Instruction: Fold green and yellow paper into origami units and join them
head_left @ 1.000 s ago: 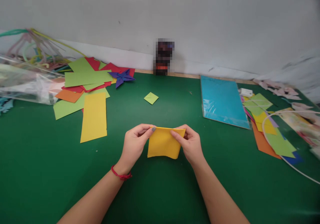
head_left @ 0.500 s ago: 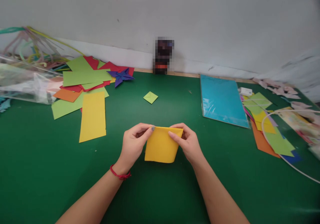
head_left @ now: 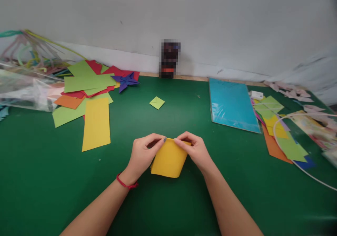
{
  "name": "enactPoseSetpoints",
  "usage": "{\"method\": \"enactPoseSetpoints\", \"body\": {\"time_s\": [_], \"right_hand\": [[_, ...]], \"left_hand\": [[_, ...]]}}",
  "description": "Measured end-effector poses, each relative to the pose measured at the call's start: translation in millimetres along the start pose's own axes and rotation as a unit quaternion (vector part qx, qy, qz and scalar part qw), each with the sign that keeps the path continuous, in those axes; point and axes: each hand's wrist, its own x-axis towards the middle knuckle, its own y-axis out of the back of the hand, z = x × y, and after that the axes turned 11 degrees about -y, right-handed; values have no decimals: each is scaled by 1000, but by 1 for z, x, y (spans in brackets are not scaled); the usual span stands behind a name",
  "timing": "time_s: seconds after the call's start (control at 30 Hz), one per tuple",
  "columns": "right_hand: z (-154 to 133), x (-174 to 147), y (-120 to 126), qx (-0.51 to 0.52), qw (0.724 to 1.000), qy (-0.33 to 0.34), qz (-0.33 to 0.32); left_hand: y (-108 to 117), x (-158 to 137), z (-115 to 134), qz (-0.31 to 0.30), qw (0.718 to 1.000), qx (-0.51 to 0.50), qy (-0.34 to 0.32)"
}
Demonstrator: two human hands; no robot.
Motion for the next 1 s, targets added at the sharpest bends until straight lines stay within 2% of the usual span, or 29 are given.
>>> {"method": "enactPoseSetpoints", "body": {"time_s": [0.3, 0.7, 0.9, 1.0], "right_hand": [[-5, -3, 2, -109, 990, 63, -66], [-4, 0, 16, -92, 992, -25, -85], [-2, 4, 20, -19, 992, -72, -99], [0, 5, 23, 12, 991, -90, -99]], "left_hand": [[-3, -1, 2, -103, 994, 22, -22], [5, 3, -2, -59, 998, 36, -2], [11, 6, -3, -13, 999, 20, 34], [12, 6, -1, -10, 999, 21, 33]]}}
